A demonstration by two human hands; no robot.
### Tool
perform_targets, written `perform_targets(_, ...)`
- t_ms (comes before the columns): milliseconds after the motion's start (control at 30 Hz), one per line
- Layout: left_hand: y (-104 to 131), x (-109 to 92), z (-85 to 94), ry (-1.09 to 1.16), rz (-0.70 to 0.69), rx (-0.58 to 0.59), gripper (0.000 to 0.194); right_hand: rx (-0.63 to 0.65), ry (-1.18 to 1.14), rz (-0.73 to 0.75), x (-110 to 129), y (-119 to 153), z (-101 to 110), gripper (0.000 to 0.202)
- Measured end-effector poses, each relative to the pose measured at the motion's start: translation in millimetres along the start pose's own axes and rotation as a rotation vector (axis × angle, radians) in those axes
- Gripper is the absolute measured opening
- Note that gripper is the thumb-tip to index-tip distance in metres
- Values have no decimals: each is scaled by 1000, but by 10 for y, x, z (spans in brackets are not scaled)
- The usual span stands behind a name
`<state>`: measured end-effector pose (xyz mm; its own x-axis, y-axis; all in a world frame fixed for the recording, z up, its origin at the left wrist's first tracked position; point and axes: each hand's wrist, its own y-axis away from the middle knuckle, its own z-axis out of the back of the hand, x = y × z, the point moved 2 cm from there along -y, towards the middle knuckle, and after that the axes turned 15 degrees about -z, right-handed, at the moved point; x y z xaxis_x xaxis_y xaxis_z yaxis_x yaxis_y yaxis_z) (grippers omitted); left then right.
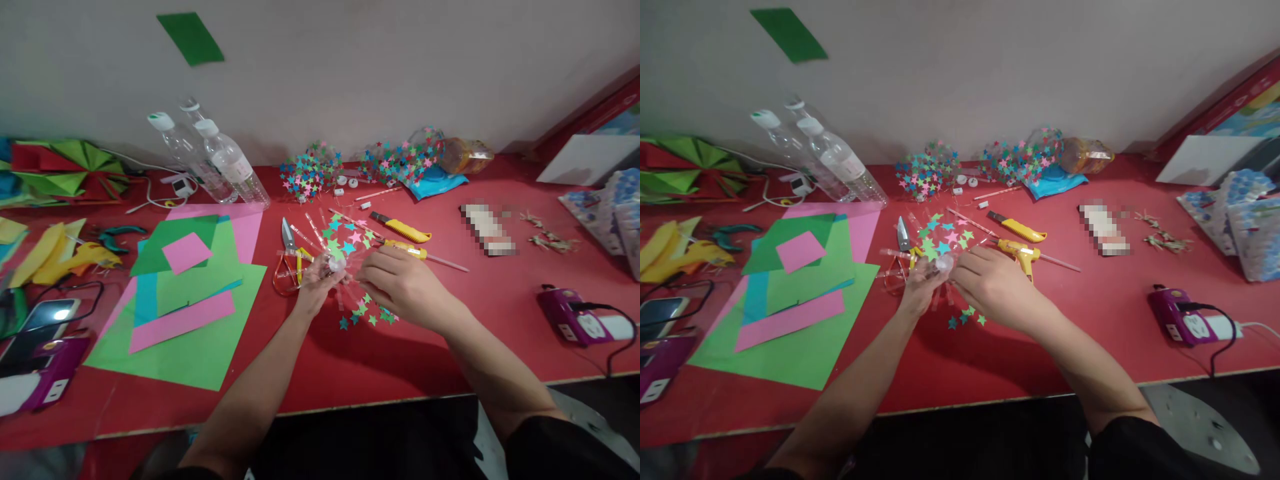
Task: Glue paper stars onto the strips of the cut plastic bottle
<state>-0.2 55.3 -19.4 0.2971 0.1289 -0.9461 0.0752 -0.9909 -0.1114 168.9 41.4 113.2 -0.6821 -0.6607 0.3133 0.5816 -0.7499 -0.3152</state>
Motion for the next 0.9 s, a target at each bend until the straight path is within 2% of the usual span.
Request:
perform_targets(167,5,4,-20,3,-10,-36,36,-9,119,11,0,2,-67,26)
perform_targets(467,7,79,-16,26,14,-66,40,-119,205,2,-1,-3,-69,24)
perform_targets(733,-1,51,-26,70,2,-136,39,-23,-73,-21,-15,-14,-190,14)
perform_targets(900,-4,-34,-37,68,-18,-155,38,-47,-131,-94,-45,-43,-340,13)
